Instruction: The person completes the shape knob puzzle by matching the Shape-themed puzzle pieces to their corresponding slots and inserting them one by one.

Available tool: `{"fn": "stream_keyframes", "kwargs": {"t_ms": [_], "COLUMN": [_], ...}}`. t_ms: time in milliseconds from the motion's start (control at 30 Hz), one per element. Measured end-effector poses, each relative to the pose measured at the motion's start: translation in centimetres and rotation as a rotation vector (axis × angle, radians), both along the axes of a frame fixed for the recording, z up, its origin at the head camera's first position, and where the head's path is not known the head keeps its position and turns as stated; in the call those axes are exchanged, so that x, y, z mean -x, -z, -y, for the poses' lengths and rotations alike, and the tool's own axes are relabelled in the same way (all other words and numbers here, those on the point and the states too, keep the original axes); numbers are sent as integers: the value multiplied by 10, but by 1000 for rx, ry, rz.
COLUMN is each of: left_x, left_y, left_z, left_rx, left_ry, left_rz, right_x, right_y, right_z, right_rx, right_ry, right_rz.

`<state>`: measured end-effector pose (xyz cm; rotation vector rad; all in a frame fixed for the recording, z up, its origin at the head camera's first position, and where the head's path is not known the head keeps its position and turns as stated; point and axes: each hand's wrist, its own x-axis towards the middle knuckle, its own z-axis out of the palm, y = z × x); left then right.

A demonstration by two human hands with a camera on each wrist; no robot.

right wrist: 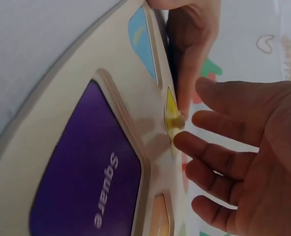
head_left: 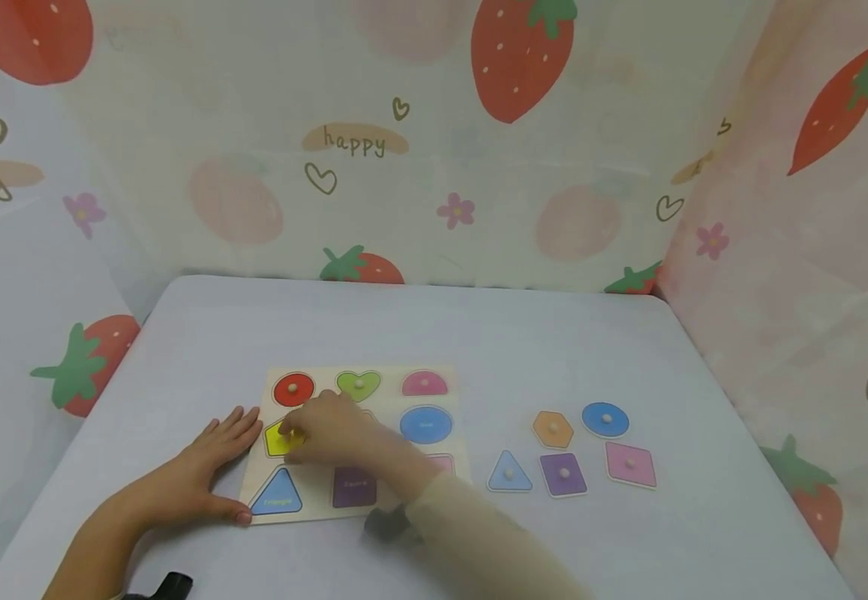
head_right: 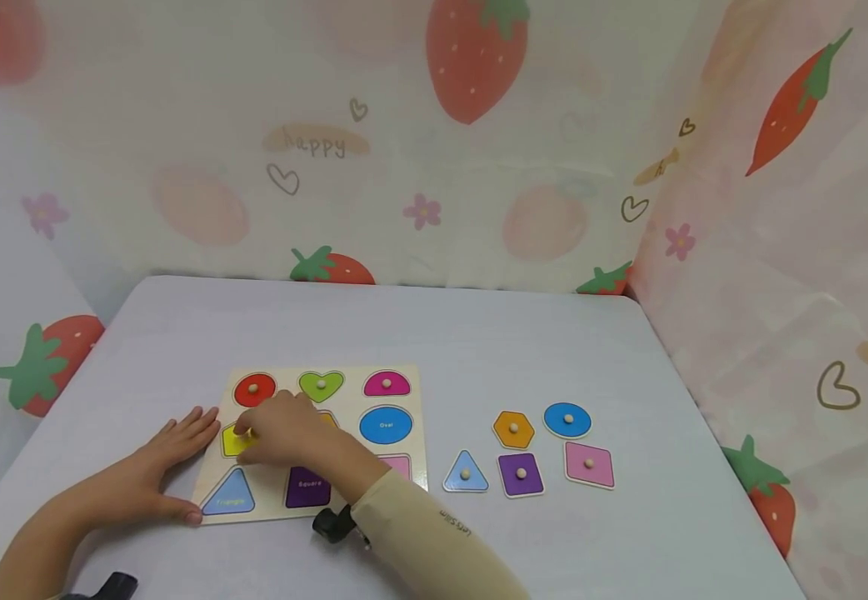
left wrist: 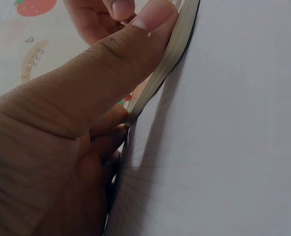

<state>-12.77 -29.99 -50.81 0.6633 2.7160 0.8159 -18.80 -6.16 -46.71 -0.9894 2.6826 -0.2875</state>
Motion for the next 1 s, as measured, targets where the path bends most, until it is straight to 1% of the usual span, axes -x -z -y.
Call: {"fn": "stream_keyframes", "kwargs": {"t_ms": [33,100,200,267,367,433,533,600,667,700,767,833,900,1000], "left_x": [0,0,0,0,0,0,0,0,1,1,2,1,1,0], "left_y": [0,0,-1,-2,-3,-3,-4,-5,-5,-4,-4,-3,-2,-1], "left_z": [0,0,0,0,0,0,-1,-1,-2,-3,-3,-2,-2,-2], "left_rx": [1,3,2,-3,-2,6,17,18,17,17,19,13,12,15], "left_ry": [1,2,0,4,3,1,-8,-14,-16,-16,-14,-1,5,5], "left_rz": [-1,-2,-6,-7,-4,-3,-1,4,10,14,16,3,-3,-7], "right_x": [0,1,2,1,0,-1,-4,-7,-8,-9,-8,-9,-11,-18], "right_y": [0,-1,-4,-7,-13,-18,-26,-30,-33,-33,-31,-30,-30,-33], "right_z": [-2,-8,-20,-29,-44,-55,-72,-85,-100,-108,-125,-142,-157,-179], "right_rx": [-3,13,43,64,84,110,153,190,222,237,262,275,270,268], "right_ry": [-15,-14,-15,-10,-33,-32,-15,11,18,14,-2,-13,2,68], "right_rz": [0,14,7,-13,-66,-76,-55,-26,-31,-45,-99,-154,-176,-187]}}
